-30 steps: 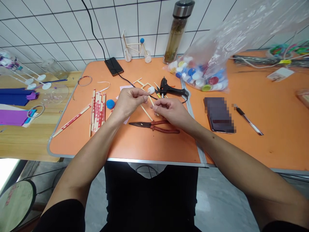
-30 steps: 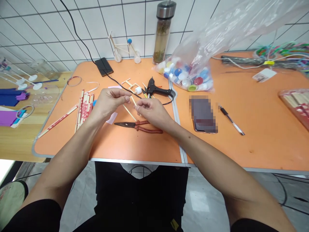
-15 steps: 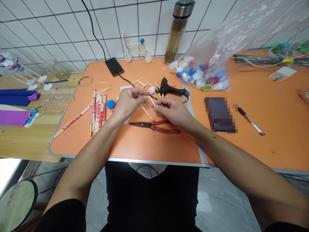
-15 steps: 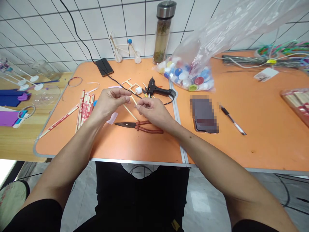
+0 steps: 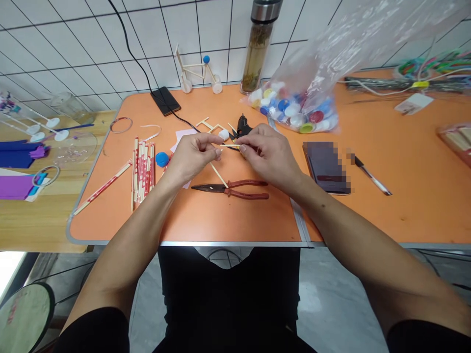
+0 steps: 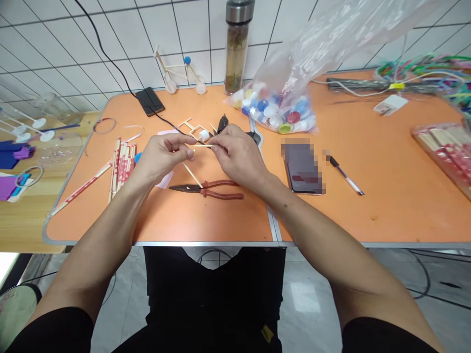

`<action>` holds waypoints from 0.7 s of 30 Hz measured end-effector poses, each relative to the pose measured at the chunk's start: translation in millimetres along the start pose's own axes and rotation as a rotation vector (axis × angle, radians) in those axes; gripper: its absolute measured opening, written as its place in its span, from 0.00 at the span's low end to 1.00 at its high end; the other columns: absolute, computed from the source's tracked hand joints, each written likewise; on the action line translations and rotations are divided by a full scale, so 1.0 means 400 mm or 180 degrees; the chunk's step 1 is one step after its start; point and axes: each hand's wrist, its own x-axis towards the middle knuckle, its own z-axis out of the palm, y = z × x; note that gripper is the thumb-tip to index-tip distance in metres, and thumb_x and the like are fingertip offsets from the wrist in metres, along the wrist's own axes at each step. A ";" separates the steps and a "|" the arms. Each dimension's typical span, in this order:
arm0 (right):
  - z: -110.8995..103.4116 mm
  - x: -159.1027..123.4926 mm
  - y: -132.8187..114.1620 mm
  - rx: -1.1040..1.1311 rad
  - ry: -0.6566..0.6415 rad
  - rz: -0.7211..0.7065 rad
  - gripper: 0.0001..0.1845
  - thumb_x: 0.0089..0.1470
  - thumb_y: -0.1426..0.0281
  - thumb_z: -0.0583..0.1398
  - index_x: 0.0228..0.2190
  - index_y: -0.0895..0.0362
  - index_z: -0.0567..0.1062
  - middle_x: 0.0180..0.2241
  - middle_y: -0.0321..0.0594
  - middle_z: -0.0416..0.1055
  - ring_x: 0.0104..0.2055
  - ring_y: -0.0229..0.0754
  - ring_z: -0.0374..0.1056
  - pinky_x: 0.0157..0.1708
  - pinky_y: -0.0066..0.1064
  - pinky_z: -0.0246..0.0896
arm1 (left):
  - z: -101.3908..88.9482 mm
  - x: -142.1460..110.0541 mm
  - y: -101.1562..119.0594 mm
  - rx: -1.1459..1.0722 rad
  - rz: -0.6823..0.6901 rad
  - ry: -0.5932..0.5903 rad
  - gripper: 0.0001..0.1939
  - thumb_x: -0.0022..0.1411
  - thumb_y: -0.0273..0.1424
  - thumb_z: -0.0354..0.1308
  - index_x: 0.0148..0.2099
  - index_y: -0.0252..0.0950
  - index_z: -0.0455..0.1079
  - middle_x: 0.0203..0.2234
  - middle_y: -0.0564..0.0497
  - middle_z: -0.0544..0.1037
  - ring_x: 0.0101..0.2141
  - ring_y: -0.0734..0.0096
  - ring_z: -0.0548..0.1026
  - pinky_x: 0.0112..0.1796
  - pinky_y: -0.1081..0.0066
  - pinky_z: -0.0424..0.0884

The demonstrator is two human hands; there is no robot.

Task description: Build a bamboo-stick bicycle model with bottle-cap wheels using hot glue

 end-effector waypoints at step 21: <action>-0.015 0.024 -0.013 0.1129 0.0529 0.0518 0.14 0.67 0.60 0.71 0.50 0.52 0.85 0.44 0.44 0.81 0.45 0.48 0.77 0.48 0.44 0.76 | -0.079 0.048 -0.034 -0.1003 -0.0466 0.0842 0.16 0.62 0.45 0.79 0.45 0.43 0.82 0.38 0.49 0.89 0.39 0.65 0.87 0.37 0.69 0.81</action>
